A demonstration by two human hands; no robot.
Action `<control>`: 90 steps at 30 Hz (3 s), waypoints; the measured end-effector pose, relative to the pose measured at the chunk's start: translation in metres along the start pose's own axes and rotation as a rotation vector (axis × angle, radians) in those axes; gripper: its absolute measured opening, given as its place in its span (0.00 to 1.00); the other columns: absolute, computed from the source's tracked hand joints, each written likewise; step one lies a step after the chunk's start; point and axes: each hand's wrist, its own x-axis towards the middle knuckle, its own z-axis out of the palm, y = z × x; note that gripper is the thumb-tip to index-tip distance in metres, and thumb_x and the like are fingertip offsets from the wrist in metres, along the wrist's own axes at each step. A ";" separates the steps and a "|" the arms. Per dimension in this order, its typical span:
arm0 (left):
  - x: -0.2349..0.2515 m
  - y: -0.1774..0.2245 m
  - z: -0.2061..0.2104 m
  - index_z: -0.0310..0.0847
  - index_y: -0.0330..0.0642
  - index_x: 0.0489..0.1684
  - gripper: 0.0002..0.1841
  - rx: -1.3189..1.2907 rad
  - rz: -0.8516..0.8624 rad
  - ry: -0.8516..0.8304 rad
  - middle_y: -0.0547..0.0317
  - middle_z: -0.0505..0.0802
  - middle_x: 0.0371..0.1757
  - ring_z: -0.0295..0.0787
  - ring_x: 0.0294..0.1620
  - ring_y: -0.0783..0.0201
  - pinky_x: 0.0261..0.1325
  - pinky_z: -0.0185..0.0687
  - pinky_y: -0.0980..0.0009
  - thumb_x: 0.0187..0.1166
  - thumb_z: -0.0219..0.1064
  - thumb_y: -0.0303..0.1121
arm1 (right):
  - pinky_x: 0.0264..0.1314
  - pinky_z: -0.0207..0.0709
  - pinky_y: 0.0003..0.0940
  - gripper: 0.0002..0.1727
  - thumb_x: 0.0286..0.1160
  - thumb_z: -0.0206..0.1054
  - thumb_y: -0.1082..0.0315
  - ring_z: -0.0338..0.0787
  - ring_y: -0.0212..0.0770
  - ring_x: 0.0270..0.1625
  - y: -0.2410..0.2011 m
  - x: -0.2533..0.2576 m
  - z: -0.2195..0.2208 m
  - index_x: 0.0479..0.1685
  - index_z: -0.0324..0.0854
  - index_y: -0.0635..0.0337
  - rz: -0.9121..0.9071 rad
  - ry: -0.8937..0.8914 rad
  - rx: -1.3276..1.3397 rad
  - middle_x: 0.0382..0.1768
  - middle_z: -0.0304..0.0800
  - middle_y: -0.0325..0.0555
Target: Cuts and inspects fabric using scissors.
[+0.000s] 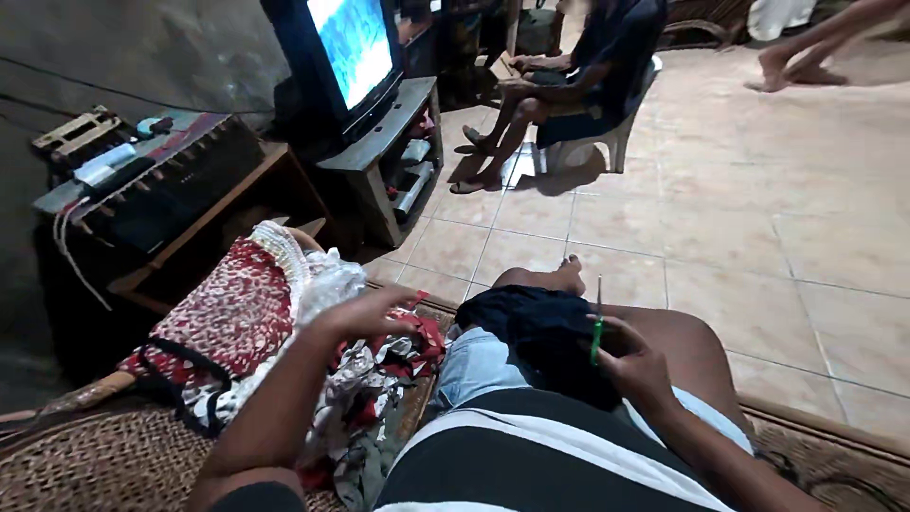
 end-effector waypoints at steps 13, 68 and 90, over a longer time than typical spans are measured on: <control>0.137 0.135 0.089 0.90 0.28 0.51 0.11 -0.269 0.712 0.295 0.42 0.93 0.49 0.90 0.54 0.56 0.65 0.83 0.57 0.78 0.65 0.25 | 0.46 0.90 0.28 0.26 0.64 0.82 0.57 0.94 0.29 0.41 -0.077 0.032 -0.049 0.64 0.85 0.48 -0.148 0.047 0.197 0.43 0.95 0.31; 0.100 0.136 -0.056 0.83 0.29 0.52 0.14 -0.472 0.688 0.889 0.60 0.93 0.50 0.89 0.52 0.75 0.63 0.86 0.69 0.87 0.50 0.26 | 0.51 0.89 0.33 0.41 0.59 0.81 0.68 0.90 0.33 0.50 -0.144 0.090 -0.096 0.75 0.64 0.64 -0.094 0.242 0.089 0.52 0.84 0.45; 0.204 0.089 0.097 0.85 0.36 0.65 0.17 -0.169 0.050 0.487 0.42 0.89 0.65 0.84 0.70 0.48 0.77 0.75 0.49 0.78 0.68 0.28 | 0.56 0.86 0.23 0.23 0.70 0.69 0.75 0.89 0.19 0.47 -0.248 0.114 -0.126 0.64 0.70 0.58 -0.601 0.380 0.047 0.43 0.88 0.19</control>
